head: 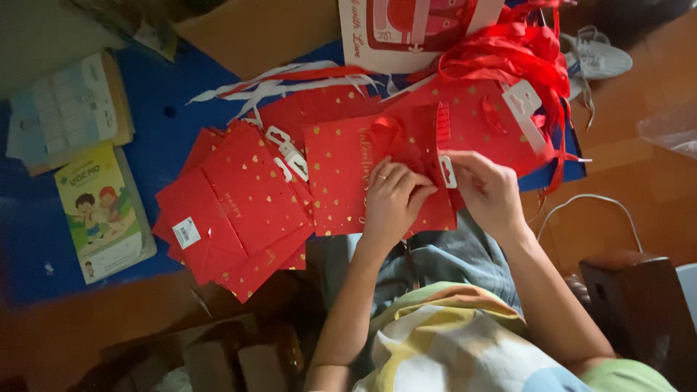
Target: The person sits with red Valentine's Day paper gift bags on their lap and threads white and red ribbon handles through the punched holes of each bag. They tie the ribbon ends into knots to secure each handle and set finished bags aside on the blue mat.
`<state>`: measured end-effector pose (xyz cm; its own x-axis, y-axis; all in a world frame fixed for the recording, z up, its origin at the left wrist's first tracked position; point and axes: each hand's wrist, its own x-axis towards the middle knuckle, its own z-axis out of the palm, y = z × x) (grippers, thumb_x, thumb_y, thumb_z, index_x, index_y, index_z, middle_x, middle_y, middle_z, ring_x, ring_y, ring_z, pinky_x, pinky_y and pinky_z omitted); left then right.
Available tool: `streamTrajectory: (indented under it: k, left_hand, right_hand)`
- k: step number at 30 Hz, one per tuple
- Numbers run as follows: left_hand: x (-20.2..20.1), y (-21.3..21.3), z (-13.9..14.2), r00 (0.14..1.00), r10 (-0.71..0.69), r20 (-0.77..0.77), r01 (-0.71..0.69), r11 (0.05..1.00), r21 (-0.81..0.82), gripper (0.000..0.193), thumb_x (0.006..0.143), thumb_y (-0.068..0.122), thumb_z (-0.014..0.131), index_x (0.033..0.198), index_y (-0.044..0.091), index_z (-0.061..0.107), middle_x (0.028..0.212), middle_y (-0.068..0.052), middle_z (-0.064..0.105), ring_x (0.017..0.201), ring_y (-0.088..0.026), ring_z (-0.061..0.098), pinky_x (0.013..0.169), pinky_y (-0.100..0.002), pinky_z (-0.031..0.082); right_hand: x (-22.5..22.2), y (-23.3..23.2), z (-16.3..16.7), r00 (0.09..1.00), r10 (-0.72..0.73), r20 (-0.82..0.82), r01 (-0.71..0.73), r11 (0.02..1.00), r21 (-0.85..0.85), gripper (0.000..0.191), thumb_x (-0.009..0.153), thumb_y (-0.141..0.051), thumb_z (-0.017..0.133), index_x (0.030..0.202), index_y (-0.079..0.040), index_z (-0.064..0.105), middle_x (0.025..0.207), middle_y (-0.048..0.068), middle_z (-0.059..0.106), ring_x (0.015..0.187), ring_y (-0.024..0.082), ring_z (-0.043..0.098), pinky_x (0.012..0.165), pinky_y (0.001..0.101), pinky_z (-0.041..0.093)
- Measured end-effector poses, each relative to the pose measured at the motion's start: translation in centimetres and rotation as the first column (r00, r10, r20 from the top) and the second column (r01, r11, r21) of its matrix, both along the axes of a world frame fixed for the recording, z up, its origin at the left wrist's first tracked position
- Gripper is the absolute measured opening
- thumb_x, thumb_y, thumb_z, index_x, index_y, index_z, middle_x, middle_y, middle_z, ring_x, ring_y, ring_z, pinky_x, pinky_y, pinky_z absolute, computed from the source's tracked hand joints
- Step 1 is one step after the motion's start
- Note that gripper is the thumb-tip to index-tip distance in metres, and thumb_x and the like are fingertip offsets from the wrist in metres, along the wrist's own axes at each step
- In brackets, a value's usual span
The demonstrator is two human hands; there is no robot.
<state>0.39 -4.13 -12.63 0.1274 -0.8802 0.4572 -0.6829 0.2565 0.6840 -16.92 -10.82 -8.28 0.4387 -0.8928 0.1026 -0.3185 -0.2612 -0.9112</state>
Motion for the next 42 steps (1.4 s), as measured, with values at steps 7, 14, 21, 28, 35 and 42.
streamTrajectory:
  k: [7, 14, 21, 28, 35, 42]
  left_hand:
    - [0.0, -0.8, 0.5, 0.995, 0.095, -0.039, -0.096, 0.995, -0.017, 0.013, 0.093, 0.017, 0.075, 0.094, 0.008, 0.066, 0.093, -0.007, 0.069, 0.099, -0.03, 0.065, 0.111, -0.051, 0.046]
    - [0.4, -0.5, 0.7, 0.989, 0.071, -0.126, -0.075, 0.997, -0.021, 0.032, 0.088, 0.028, 0.081, 0.084, 0.005, 0.059, 0.087, -0.01, 0.065, 0.096, -0.031, 0.066, 0.116, -0.052, 0.045]
    - [0.1, -0.5, 0.6, 0.991, 0.084, -0.103, -0.084, 0.996, 0.001, 0.035, 0.086, 0.029, 0.082, 0.081, 0.005, 0.058, 0.085, -0.011, 0.06, 0.095, -0.032, 0.063, 0.118, -0.052, 0.045]
    - [0.3, -0.6, 1.2, 0.993, 0.056, -0.109, -0.047, 0.995, 0.086, 0.036, 0.084, 0.033, 0.079, 0.079, 0.004, 0.059, 0.082, -0.012, 0.061, 0.095, -0.033, 0.062, 0.117, -0.053, 0.04]
    - [-0.4, -0.7, 1.2, 0.993, 0.089, -0.075, -0.085, 0.995, 0.048, 0.026, 0.086, 0.029, 0.075, 0.082, 0.006, 0.063, 0.088, -0.011, 0.062, 0.104, -0.033, 0.06, 0.12, -0.053, 0.038]
    - [-0.4, -0.5, 1.0, 0.996, 0.084, -0.028, -0.082, 0.996, 0.043, 0.027, 0.086, 0.029, 0.076, 0.084, 0.007, 0.062, 0.091, -0.011, 0.06, 0.105, -0.032, 0.06, 0.127, -0.059, 0.026]
  right_hand:
    - [-1.0, 0.2, 0.6, 0.972, 0.126, -0.199, -0.139, 0.989, -0.054, 0.03, 0.083, -0.006, 0.073, 0.113, -0.004, 0.071, 0.103, 0.015, 0.07, 0.095, 0.035, 0.07, 0.078, 0.0385, 0.056]
    - [0.3, -0.3, -1.2, 0.978, 0.099, -0.181, -0.117, 0.989, -0.093, 0.023, 0.082, -0.008, 0.076, 0.105, -0.007, 0.071, 0.099, 0.013, 0.069, 0.094, 0.033, 0.07, 0.081, 0.0386, 0.056]
    - [0.5, -0.2, -1.5, 0.983, 0.12, -0.14, -0.146, 0.97, -0.193, 0.028, 0.077, -0.002, 0.073, 0.103, -0.002, 0.067, 0.096, 0.015, 0.067, 0.097, 0.037, 0.063, 0.084, 0.0421, 0.053]
    - [0.8, -0.4, -1.5, 0.982, 0.121, -0.143, -0.152, 0.962, -0.227, 0.028, 0.075, -0.002, 0.074, 0.102, -0.002, 0.067, 0.09, 0.013, 0.067, 0.092, 0.032, 0.063, 0.08, 0.0391, 0.054]
    - [0.3, -0.3, -1.6, 0.997, 0.075, 0.0, -0.075, 0.995, -0.073, 0.02, 0.083, -0.002, 0.073, 0.103, -0.004, 0.069, 0.092, 0.011, 0.069, 0.089, 0.027, 0.069, 0.08, 0.0348, 0.055]
    - [0.4, -0.7, 0.2, 0.981, 0.162, -0.111, -0.182, 0.962, -0.202, 0.032, 0.075, 0.0, 0.073, 0.106, -0.002, 0.065, 0.1, 0.014, 0.068, 0.095, 0.032, 0.066, 0.083, 0.0375, 0.054]
